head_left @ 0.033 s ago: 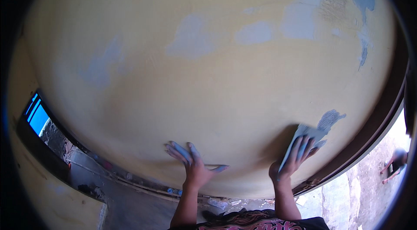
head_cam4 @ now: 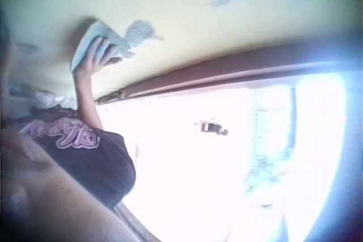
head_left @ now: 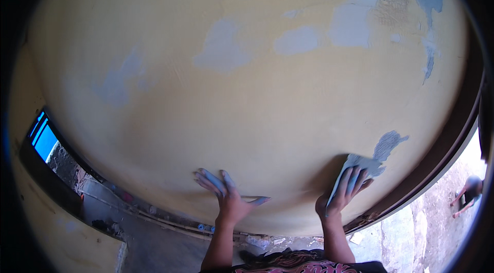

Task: The person uses a piece of sandpaper to sand a plastered section of a wall by hand, moving the sandpaper in circular and linear motions across the surface.

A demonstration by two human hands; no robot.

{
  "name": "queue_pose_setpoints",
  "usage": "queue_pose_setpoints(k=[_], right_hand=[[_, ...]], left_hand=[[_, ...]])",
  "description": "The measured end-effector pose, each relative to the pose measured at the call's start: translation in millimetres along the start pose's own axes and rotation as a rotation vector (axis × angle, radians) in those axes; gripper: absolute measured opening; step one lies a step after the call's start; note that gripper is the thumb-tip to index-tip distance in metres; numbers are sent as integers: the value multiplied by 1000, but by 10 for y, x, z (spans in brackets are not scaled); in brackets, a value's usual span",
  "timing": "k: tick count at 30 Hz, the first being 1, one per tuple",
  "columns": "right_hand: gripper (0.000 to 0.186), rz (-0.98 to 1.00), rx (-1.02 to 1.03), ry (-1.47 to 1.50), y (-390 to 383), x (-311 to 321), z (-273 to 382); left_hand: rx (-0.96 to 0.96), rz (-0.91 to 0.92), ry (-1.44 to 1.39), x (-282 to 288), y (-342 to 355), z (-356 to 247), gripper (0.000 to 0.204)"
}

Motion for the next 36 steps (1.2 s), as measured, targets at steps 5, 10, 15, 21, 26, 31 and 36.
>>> queue_pose_setpoints(k=[5,10,15,21,26,31,36], right_hand=[[41,50,-85,-33,588,138,138],[34,-34,-29,156,216,91,29],[29,43,-41,81,414,169,111],[24,85,-17,126,337,282,-13],[29,64,18,68,325,222,-130],[31,78,-65,72,503,217,-107],[27,-12,65,88,46,220,-308]], left_hand=[[46,21,-6,-21,-56,46,138],[33,-11,-8,-11,-28,-30,138],[26,-14,-43,-124,-16,-305,135],[-114,-22,49,-136,118,-663,129],[-164,-29,28,-229,105,-797,126],[-164,-80,-6,-396,-20,-785,112],[-240,-45,72,-397,-38,-867,108]])
Point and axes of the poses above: each hand's wrist, its own y-axis towards the middle knuckle, its own x-axis out of the back of the hand, z = x × y, the point moved 1 cm from there along y, towards the middle knuckle, and after that the axes turned 4 degrees about -z, right-handed, at the moved point
